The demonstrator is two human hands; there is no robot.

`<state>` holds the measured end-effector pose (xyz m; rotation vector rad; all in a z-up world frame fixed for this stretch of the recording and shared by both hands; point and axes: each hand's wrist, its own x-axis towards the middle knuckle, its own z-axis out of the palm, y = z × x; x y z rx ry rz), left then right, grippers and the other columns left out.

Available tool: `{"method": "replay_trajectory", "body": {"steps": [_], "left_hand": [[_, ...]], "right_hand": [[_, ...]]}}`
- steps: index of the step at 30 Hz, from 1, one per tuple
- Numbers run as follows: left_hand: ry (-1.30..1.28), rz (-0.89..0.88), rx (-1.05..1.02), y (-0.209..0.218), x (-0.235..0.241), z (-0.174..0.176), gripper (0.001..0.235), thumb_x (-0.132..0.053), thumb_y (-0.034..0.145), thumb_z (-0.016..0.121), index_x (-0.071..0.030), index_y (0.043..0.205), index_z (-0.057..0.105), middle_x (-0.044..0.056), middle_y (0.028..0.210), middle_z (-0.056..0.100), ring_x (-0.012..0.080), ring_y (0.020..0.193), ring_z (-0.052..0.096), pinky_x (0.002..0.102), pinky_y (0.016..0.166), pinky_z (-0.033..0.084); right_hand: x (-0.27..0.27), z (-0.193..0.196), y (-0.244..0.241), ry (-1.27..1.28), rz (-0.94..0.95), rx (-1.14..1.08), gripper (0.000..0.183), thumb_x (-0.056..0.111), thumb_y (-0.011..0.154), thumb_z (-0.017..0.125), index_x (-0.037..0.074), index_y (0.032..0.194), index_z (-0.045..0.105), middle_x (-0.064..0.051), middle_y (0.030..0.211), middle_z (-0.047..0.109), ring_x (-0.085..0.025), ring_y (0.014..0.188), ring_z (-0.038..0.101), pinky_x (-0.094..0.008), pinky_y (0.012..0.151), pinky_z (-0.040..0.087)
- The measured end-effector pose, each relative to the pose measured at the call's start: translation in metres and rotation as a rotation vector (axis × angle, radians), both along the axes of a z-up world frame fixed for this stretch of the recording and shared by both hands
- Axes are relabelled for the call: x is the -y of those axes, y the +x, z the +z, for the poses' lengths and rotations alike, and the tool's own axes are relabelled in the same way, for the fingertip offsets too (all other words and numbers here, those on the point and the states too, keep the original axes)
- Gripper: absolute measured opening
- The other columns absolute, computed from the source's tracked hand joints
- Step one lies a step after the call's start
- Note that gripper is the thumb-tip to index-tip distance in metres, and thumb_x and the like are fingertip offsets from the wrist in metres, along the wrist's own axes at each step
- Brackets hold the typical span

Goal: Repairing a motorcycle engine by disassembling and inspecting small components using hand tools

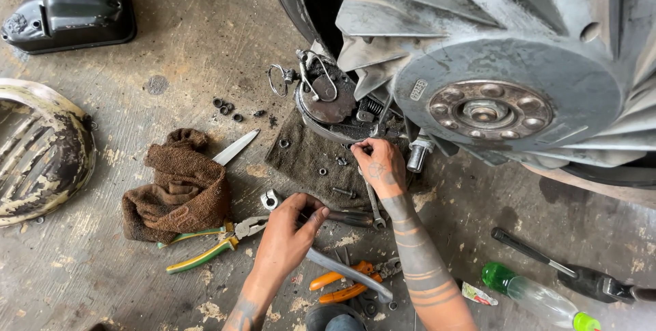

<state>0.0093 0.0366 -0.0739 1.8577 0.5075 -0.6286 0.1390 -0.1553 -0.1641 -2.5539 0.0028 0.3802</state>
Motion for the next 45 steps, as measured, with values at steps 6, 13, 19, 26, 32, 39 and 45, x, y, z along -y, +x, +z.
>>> {"method": "replay_trajectory", "body": {"steps": [6, 13, 19, 26, 32, 39, 45], "left_hand": [[0.002, 0.002, 0.001, 0.0, -0.001, 0.006, 0.02, -0.028, 0.093, 0.068, -0.01, 0.096, 0.075, 0.001, 0.088, 0.069, 0.0105, 0.066, 0.06, 0.026, 0.061, 0.05], [-0.026, 0.027, 0.013, -0.003, 0.002, 0.001, 0.023, -0.029, 0.094, 0.067, -0.01, 0.105, 0.075, 0.002, 0.096, 0.074, 0.011, 0.068, 0.065, 0.027, 0.061, 0.055], [-0.052, 0.016, 0.127, -0.012, 0.019, -0.014, 0.043, -0.033, 0.091, 0.066, -0.013, 0.129, 0.068, 0.007, 0.12, 0.076, 0.0155, 0.085, 0.074, 0.031, 0.071, 0.063], [-0.133, 0.042, 0.374, -0.015, 0.038, 0.014, 0.016, -0.022, 0.091, 0.071, -0.008, 0.097, 0.076, 0.003, 0.09, 0.074, 0.0125, 0.077, 0.067, 0.027, 0.064, 0.055], [-0.083, -0.098, 0.367, -0.014, 0.049, 0.046, 0.015, -0.02, 0.09, 0.071, -0.007, 0.095, 0.076, 0.005, 0.087, 0.076, 0.0135, 0.071, 0.069, 0.028, 0.063, 0.056], [0.043, -0.223, 0.434, -0.01, 0.084, 0.096, 0.017, -0.018, 0.085, 0.075, -0.008, 0.098, 0.078, 0.004, 0.09, 0.08, 0.0137, 0.067, 0.073, 0.027, 0.06, 0.059], [0.077, -0.367, 0.456, -0.01, 0.118, 0.142, 0.016, -0.019, 0.086, 0.074, -0.006, 0.096, 0.078, 0.004, 0.089, 0.079, 0.0142, 0.066, 0.072, 0.027, 0.058, 0.06]], "right_hand": [[0.004, -0.002, 0.0, 0.076, 0.018, 0.02, 0.022, 0.026, 0.087, 0.073, 0.005, 0.086, 0.077, -0.003, 0.05, 0.061, -0.016, 0.042, 0.048, -0.033, 0.044, 0.039], [0.031, -0.028, -0.01, 0.522, -0.012, 0.017, 0.009, 0.001, 0.086, 0.075, -0.001, 0.094, 0.073, -0.007, 0.076, 0.071, -0.011, 0.055, 0.054, -0.02, 0.046, 0.042], [0.034, 0.023, -0.07, 0.735, 0.122, 0.022, 0.012, 0.02, 0.091, 0.067, 0.01, 0.089, 0.071, 0.002, 0.068, 0.059, -0.009, 0.054, 0.042, -0.025, 0.049, 0.034], [0.028, 0.078, -0.114, 0.919, 0.065, -0.057, 0.007, 0.008, 0.089, 0.067, 0.001, 0.092, 0.069, -0.003, 0.083, 0.063, -0.01, 0.071, 0.051, -0.023, 0.064, 0.041], [0.042, 0.133, -0.113, 0.768, 0.172, 0.104, 0.012, 0.008, 0.086, 0.068, 0.002, 0.096, 0.07, -0.007, 0.091, 0.071, -0.015, 0.079, 0.064, -0.028, 0.073, 0.051], [0.078, 0.182, -0.123, 0.687, 0.131, 0.189, 0.017, 0.0, 0.081, 0.073, -0.001, 0.098, 0.077, -0.007, 0.088, 0.077, -0.015, 0.07, 0.07, -0.025, 0.061, 0.054], [0.132, 0.163, -0.147, 1.048, -0.112, -0.099, 0.018, -0.003, 0.085, 0.074, -0.004, 0.103, 0.078, -0.009, 0.083, 0.076, -0.009, 0.064, 0.06, -0.019, 0.056, 0.045]]}}
